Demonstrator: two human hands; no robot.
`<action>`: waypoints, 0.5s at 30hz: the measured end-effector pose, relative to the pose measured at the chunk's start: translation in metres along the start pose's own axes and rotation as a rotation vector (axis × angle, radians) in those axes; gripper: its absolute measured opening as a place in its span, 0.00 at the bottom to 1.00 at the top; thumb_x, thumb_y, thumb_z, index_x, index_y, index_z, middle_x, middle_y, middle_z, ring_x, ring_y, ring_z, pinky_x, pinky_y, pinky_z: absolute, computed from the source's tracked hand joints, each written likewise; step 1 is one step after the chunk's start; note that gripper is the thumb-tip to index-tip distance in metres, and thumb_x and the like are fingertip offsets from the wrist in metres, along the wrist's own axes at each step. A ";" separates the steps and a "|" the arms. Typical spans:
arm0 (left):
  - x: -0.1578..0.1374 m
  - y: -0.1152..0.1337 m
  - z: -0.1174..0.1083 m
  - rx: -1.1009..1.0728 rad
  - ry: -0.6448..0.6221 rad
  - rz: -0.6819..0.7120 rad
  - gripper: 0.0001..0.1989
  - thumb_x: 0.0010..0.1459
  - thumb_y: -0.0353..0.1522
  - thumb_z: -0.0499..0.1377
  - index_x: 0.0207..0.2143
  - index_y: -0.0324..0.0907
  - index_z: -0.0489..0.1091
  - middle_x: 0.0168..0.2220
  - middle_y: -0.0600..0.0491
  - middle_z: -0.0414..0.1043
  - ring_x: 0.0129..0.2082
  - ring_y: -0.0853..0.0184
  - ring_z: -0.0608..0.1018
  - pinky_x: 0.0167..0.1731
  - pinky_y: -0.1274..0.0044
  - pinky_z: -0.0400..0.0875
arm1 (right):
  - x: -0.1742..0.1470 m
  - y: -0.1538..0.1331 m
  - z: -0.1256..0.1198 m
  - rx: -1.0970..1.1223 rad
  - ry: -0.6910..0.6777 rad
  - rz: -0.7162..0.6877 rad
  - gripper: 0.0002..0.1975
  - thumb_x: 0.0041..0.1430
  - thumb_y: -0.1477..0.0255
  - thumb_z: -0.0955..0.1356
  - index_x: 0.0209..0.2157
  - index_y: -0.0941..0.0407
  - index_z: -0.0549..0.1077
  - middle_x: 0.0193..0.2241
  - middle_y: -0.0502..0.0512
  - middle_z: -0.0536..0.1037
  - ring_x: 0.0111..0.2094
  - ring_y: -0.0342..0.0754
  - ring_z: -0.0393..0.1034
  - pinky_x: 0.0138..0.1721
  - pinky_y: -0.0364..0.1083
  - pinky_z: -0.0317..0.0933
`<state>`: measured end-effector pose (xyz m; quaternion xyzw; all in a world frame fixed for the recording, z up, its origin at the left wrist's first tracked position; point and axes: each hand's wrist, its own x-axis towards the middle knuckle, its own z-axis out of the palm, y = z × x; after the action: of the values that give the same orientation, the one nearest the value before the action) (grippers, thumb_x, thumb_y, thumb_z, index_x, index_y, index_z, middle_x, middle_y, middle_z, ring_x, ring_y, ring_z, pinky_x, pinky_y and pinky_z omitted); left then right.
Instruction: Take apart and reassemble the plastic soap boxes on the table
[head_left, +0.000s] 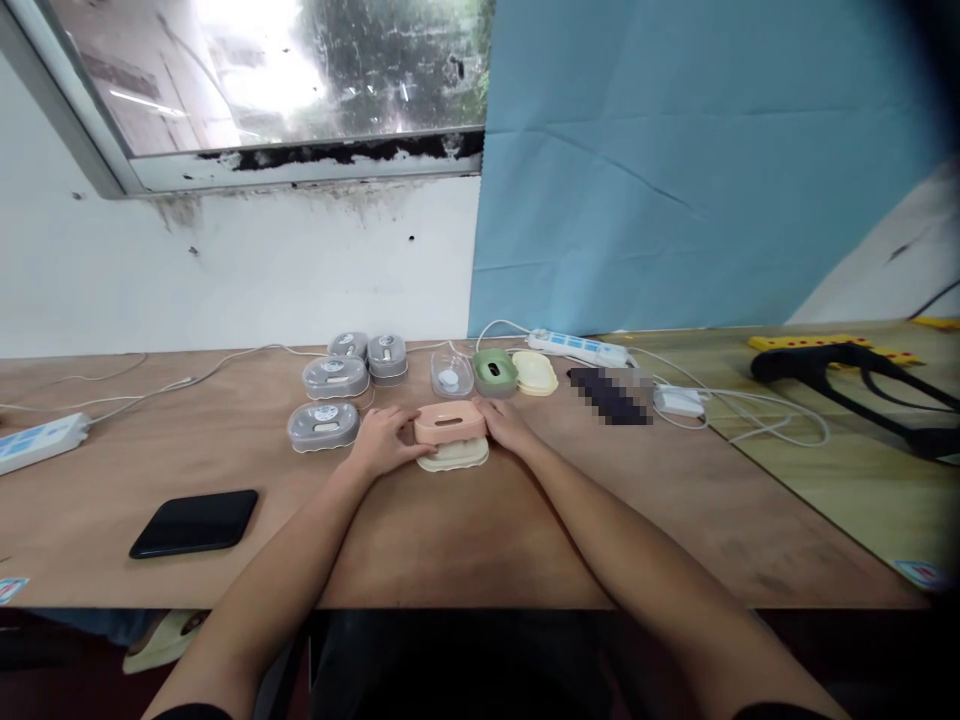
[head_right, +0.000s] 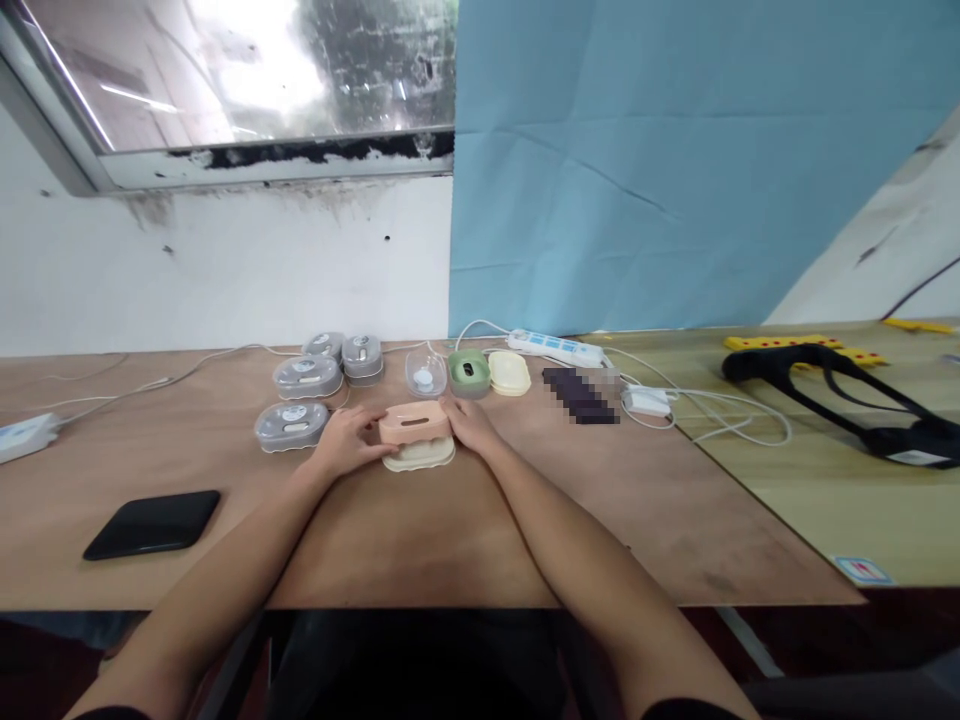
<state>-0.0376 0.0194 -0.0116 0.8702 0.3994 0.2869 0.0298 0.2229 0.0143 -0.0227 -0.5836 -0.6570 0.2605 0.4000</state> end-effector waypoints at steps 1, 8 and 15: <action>0.000 0.000 -0.001 -0.004 -0.015 -0.001 0.33 0.44 0.54 0.62 0.46 0.42 0.71 0.40 0.48 0.75 0.39 0.59 0.76 0.41 0.69 0.65 | 0.000 0.001 0.000 -0.027 -0.013 -0.010 0.24 0.61 0.56 0.56 0.24 0.58 0.70 0.25 0.52 0.75 0.29 0.47 0.65 0.29 0.42 0.52; -0.001 -0.001 -0.008 -0.012 -0.164 0.021 0.38 0.36 0.56 0.65 0.47 0.44 0.71 0.39 0.49 0.75 0.40 0.56 0.76 0.41 0.69 0.67 | -0.001 0.003 -0.001 -0.201 -0.115 -0.095 0.18 0.61 0.62 0.59 0.31 0.57 0.76 0.33 0.53 0.79 0.34 0.48 0.70 0.33 0.43 0.56; -0.001 -0.003 -0.005 -0.042 -0.188 -0.013 0.42 0.37 0.54 0.65 0.53 0.44 0.67 0.47 0.46 0.72 0.45 0.54 0.74 0.43 0.69 0.68 | -0.001 0.002 -0.001 -0.261 -0.138 -0.104 0.17 0.61 0.64 0.60 0.32 0.56 0.77 0.33 0.54 0.80 0.34 0.48 0.70 0.33 0.43 0.56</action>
<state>-0.0431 0.0200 -0.0093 0.8898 0.3945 0.2119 0.0872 0.2249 0.0136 -0.0237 -0.5765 -0.7406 0.1912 0.2874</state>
